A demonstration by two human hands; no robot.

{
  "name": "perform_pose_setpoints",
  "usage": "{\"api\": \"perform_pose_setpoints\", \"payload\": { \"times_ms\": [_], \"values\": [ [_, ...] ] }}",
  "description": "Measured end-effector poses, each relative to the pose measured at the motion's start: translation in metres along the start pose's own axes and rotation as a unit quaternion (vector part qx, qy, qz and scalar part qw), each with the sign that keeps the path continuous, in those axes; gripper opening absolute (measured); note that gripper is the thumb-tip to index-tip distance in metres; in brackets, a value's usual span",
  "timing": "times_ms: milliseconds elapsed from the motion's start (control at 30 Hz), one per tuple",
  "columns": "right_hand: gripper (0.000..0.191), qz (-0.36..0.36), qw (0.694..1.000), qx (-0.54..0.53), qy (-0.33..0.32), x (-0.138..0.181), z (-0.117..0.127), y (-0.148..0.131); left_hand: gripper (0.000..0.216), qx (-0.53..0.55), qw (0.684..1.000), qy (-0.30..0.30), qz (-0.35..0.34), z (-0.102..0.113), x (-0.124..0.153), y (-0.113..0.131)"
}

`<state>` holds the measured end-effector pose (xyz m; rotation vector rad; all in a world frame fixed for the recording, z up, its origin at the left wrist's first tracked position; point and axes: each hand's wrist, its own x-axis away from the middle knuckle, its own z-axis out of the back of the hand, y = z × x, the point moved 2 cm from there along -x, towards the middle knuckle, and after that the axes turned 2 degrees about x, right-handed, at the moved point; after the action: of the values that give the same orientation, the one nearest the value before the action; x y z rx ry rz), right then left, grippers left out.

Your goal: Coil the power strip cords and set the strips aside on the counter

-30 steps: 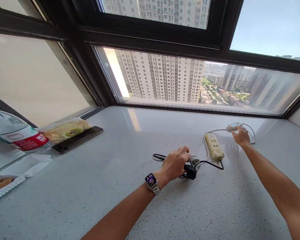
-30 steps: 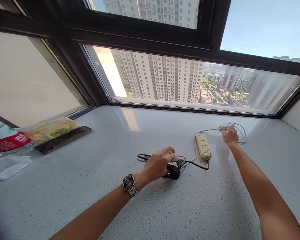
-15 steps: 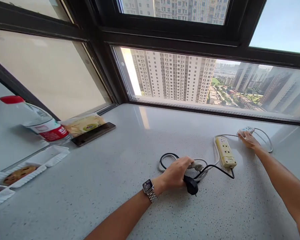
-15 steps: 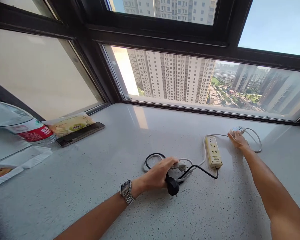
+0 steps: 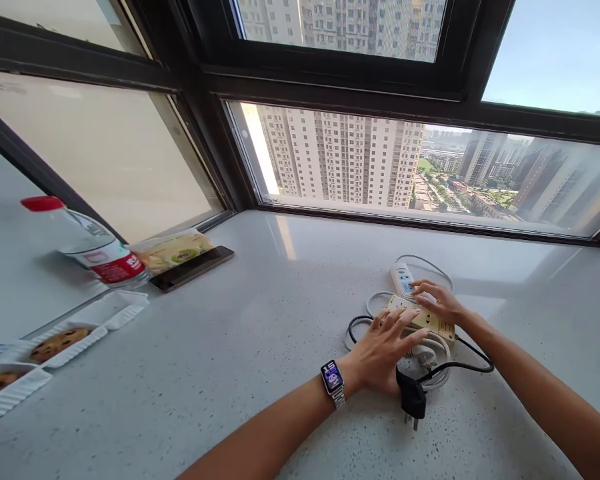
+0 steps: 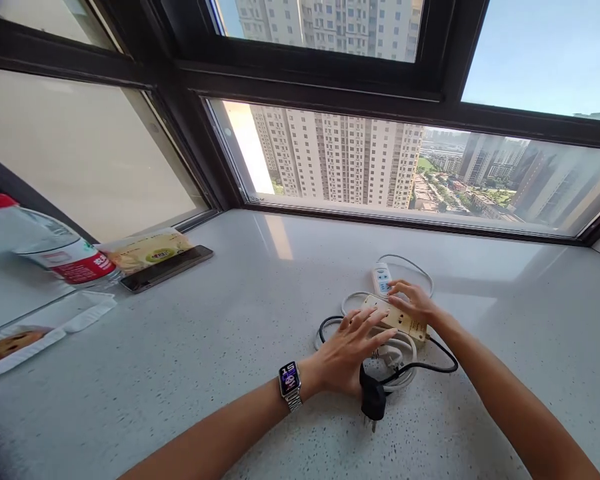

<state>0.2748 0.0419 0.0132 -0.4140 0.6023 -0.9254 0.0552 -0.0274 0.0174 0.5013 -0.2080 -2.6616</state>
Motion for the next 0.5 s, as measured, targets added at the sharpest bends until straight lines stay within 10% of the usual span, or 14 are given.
{"api": "perform_pose_setpoints", "payload": {
  "times_ms": [200, 333, 500],
  "values": [
    [0.053, -0.101, 0.953, -0.253, -0.135, -0.043, -0.004, -0.015, 0.115, -0.059, 0.992, -0.015, 0.107, -0.015, -0.028, 0.004],
    [0.060, -0.164, 0.909, -0.378, -0.070, -0.057, -0.008, -0.018, 0.114, -0.050, 0.986, -0.029, 0.158, -0.023, -0.040, -0.006],
    [0.060, -0.093, 0.927, -0.339, 0.130, -0.064, 0.018, -0.039, 0.104, -0.079, 0.964, -0.013, 0.255, -0.017, -0.056, -0.031]
  ]
}}
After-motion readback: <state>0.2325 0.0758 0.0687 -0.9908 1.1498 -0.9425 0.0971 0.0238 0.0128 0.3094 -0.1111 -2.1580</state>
